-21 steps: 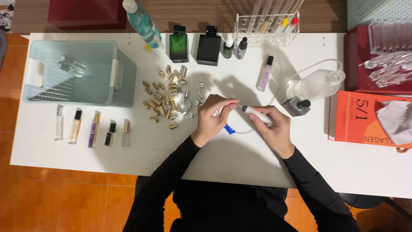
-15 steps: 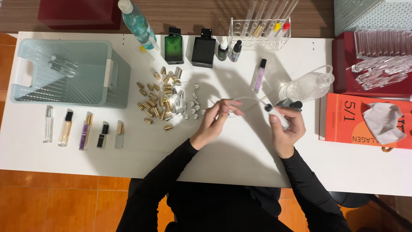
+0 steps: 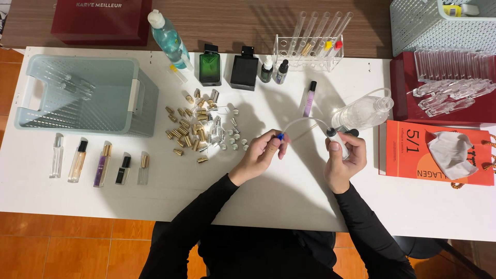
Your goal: Transferring liquid using a syringe into small perfume vials at a workspace.
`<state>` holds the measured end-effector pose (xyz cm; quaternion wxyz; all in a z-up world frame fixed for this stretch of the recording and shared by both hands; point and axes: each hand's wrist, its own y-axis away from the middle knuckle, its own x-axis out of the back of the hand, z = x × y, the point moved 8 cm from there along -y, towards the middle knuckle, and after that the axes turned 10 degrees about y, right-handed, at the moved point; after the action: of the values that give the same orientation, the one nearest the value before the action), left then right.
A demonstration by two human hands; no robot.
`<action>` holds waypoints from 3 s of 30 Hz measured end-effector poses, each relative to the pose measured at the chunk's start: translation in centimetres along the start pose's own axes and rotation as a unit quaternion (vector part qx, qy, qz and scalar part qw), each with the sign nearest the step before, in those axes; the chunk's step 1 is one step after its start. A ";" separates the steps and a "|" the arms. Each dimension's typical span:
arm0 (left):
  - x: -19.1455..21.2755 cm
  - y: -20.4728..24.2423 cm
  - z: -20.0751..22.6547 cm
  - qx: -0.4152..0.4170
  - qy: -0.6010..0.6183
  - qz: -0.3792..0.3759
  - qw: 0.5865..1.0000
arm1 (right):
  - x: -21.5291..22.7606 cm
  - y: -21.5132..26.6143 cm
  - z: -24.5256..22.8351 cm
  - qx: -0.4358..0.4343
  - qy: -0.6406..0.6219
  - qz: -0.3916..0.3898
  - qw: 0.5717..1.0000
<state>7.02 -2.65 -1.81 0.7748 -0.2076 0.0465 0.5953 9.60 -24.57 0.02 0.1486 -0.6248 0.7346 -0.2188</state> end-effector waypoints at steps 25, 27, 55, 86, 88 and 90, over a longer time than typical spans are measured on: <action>-2.5 3.8 1.7 -0.087 -0.044 0.175 0.980 | 2.2 2.9 -1.7 -0.019 0.065 0.015 0.998; -7.1 2.6 6.4 -0.051 -0.064 0.107 0.991 | 1.7 5.0 -3.1 -0.008 0.052 0.023 0.998; -9.9 0.5 3.0 -0.006 0.263 0.147 0.954 | -0.6 7.7 -7.9 -0.064 0.157 -0.153 0.974; -5.5 -4.1 5.1 -0.072 0.272 0.220 0.934 | -0.2 4.1 -8.3 0.004 0.207 -0.208 0.956; -5.0 -4.0 5.8 -0.069 0.275 0.218 0.934 | -0.8 4.4 -8.8 0.003 0.209 -0.198 0.958; -4.4 -3.8 6.6 -0.067 0.278 0.203 0.937 | -1.6 4.6 -9.6 0.015 0.217 -0.200 0.955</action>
<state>8.15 -4.91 6.60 0.5781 -0.4018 0.2612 0.6604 1.20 -21.11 5.84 -0.0521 -0.6940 0.6057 -0.3857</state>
